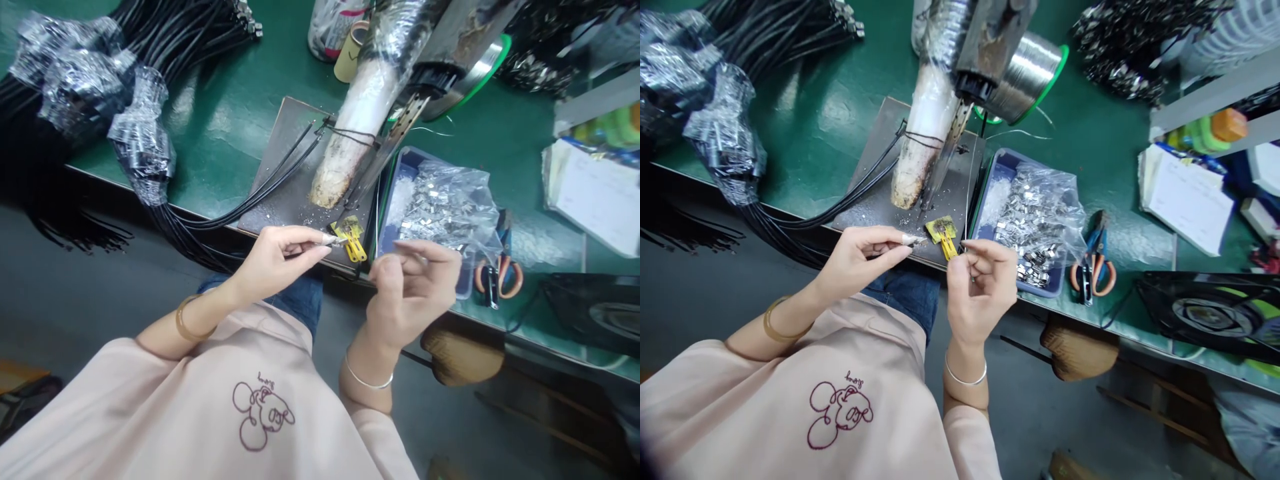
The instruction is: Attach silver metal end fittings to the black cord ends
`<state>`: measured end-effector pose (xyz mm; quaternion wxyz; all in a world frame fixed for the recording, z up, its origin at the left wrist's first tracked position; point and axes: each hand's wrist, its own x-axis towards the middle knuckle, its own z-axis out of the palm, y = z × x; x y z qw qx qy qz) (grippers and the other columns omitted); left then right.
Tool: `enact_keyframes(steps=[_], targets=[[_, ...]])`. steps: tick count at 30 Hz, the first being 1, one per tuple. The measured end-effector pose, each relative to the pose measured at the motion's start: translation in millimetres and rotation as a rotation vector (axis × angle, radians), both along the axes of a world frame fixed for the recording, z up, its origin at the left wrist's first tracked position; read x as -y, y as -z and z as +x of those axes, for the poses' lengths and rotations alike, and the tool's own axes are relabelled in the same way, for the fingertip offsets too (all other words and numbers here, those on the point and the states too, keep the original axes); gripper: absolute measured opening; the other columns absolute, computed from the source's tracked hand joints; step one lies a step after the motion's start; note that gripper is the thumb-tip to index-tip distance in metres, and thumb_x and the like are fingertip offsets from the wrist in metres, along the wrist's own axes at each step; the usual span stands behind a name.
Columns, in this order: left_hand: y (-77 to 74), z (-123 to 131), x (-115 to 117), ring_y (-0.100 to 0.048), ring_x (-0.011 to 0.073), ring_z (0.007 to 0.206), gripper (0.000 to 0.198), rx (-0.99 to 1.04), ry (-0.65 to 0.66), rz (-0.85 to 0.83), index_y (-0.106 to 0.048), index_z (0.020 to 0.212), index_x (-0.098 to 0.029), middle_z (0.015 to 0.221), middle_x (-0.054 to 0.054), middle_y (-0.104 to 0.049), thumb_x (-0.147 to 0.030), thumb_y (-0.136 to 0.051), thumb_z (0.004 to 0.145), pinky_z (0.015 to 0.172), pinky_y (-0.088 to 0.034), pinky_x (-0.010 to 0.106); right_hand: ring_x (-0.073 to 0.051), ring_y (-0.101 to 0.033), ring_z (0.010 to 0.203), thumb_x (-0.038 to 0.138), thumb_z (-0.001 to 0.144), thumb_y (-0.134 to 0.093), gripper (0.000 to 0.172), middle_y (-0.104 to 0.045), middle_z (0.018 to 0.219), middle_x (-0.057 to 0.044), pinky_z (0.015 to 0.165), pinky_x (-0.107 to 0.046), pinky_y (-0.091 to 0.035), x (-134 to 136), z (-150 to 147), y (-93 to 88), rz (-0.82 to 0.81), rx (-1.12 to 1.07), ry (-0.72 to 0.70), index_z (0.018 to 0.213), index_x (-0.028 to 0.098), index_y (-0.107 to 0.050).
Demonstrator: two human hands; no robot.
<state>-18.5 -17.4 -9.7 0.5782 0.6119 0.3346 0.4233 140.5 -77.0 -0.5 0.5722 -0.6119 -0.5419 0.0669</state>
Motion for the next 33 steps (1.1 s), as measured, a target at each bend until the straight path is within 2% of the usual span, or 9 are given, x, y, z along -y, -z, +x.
enact_keyframes(steps=[2, 4, 7, 10, 16, 21, 27, 33], targets=[[-0.6, 0.3, -3.7, -0.059, 0.0103, 0.062, 0.014, 0.075, 0.023, -0.150, -0.076, 0.080, -0.011, 0.074, 0.004, -0.073, -0.025, -0.072, 0.082, 0.060, -0.049, 0.021, -0.007, -0.053, 0.047, 0.031, 0.095, -0.065, 0.009, -0.057, 0.068, 0.007, 0.045, -0.021, -0.041, -1.1, -0.3, 4.6, 0.068, 0.004, 0.045, 0.095, 0.023, -0.063], [-0.9, 1.2, -6.9, -0.057, 0.0098, 0.061, 0.014, 0.108, 0.023, -0.219, -0.075, 0.076, -0.012, 0.069, 0.002, -0.070, -0.026, -0.074, 0.079, 0.059, -0.048, 0.020, -0.008, -0.058, 0.051, 0.023, 0.092, -0.068, 0.005, -0.061, 0.072, 0.006, 0.047, -0.021, -0.045, -2.9, -1.2, 8.6, 0.100, 0.118, 0.057, 0.091, 0.023, -0.063], [-1.5, 4.0, -10.3, -0.052, 0.0083, 0.058, 0.013, 0.109, 0.015, -0.259, -0.073, 0.072, -0.012, 0.064, 0.000, -0.064, -0.025, -0.073, 0.076, 0.056, -0.044, 0.020, -0.013, -0.071, 0.073, 0.012, 0.087, -0.071, 0.014, -0.073, 0.085, 0.001, 0.066, -0.025, -0.058, -6.2, -4.3, 11.7, 0.123, 0.356, -0.025, 0.090, 0.022, -0.063], [-2.9, 7.6, -12.8, -0.047, 0.0073, 0.056, 0.013, 0.091, 0.001, -0.246, -0.070, 0.068, -0.012, 0.060, -0.001, -0.059, -0.024, -0.071, 0.075, 0.054, -0.040, 0.020, -0.014, -0.075, 0.086, 0.006, 0.084, -0.072, 0.019, -0.077, 0.096, -0.002, 0.080, -0.026, -0.061, -9.5, -8.4, 12.5, 0.144, 0.475, -0.068, 0.090, 0.021, -0.062], [-5.9, 11.8, -16.4, -0.039, 0.0066, 0.053, 0.018, 0.009, -0.060, -0.150, -0.065, 0.065, -0.014, 0.056, -0.003, -0.050, -0.025, -0.064, 0.078, 0.051, -0.033, 0.021, -0.014, -0.075, 0.086, 0.005, 0.085, -0.071, 0.019, -0.078, 0.095, -0.002, 0.080, -0.026, -0.061, -15.2, -11.1, 12.7, 0.134, 0.462, -0.049, 0.091, 0.021, -0.063], [-6.6, 11.8, -16.4, -0.039, 0.0069, 0.054, 0.016, -0.019, -0.079, -0.133, -0.066, 0.067, -0.014, 0.057, -0.003, -0.050, -0.025, -0.064, 0.077, 0.051, -0.032, 0.021, -0.014, -0.075, 0.085, 0.006, 0.086, -0.071, 0.017, -0.078, 0.093, -0.001, 0.080, -0.027, -0.061, -18.9, -10.0, 10.2, 0.126, 0.455, -0.062, 0.090, 0.021, -0.064], [-10.5, 10.7, -17.1, -0.031, 0.0055, 0.050, 0.015, -0.028, -0.087, -0.125, -0.066, 0.068, -0.013, 0.055, -0.005, -0.044, -0.024, -0.066, 0.079, 0.046, -0.023, 0.021, -0.015, -0.076, 0.086, 0.010, 0.087, -0.070, 0.015, -0.078, 0.095, -0.001, 0.079, -0.030, -0.062, -19.3, -12.1, 6.1, 0.110, 0.461, -0.042, 0.089, 0.024, -0.063], [-11.5, 8.2, -17.1, -0.037, 0.0063, 0.052, 0.012, -0.016, -0.022, -0.190, -0.066, 0.067, -0.013, 0.057, -0.004, -0.049, -0.021, -0.067, 0.076, 0.049, -0.028, 0.020, -0.015, -0.076, 0.084, 0.008, 0.085, -0.071, 0.019, -0.078, 0.096, -0.002, 0.075, -0.028, -0.064, -13.1, -10.3, 6.7, 0.105, 0.452, -0.096, 0.086, 0.024, -0.060]])
